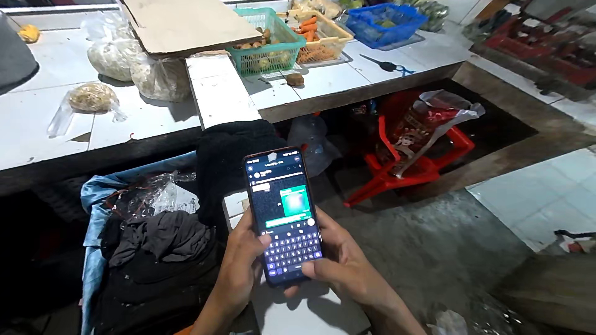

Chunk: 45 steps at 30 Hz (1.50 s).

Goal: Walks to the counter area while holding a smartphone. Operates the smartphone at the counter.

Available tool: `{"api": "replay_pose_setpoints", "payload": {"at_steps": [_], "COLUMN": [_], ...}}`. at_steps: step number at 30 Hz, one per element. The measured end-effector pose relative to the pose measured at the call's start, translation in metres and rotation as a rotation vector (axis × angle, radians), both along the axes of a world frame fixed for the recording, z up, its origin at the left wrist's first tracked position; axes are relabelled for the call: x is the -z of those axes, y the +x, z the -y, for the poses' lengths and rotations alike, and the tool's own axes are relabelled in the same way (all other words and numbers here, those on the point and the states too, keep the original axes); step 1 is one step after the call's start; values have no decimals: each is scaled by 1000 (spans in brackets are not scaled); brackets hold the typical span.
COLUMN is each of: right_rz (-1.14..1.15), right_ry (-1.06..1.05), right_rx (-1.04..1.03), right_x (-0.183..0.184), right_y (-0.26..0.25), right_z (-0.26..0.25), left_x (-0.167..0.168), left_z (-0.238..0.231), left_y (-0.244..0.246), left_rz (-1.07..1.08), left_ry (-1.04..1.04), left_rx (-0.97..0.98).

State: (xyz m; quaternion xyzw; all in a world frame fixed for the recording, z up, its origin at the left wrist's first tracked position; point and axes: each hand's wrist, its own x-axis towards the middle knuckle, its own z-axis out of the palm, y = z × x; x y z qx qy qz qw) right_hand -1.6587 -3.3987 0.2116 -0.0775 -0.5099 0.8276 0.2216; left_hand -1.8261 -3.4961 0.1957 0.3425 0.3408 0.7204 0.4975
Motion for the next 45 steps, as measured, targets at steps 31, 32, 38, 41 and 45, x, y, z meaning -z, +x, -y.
{"api": "replay_pose_setpoints", "payload": {"at_steps": [31,32,38,41,45], "right_rz": [-19,-19,-24,-36,-54], "right_ry": [24,19,25,32,79], "right_rx": [103,103,103,91,90], "right_x": [3,3,2,3,5], "right_y": [-4,-3,0,0,-3], "right_z": [2,3,2,2,3], "left_x": [8,8,6,2,-5], "left_z": [0,0,-2,-3,0], "left_y": [0,0,2,7,11], "left_rz": [-89,-100,-62,-23,-70], "left_ry": [127,123,126,70,-52], "left_rx": [-3,0,16,-36,-148]}}
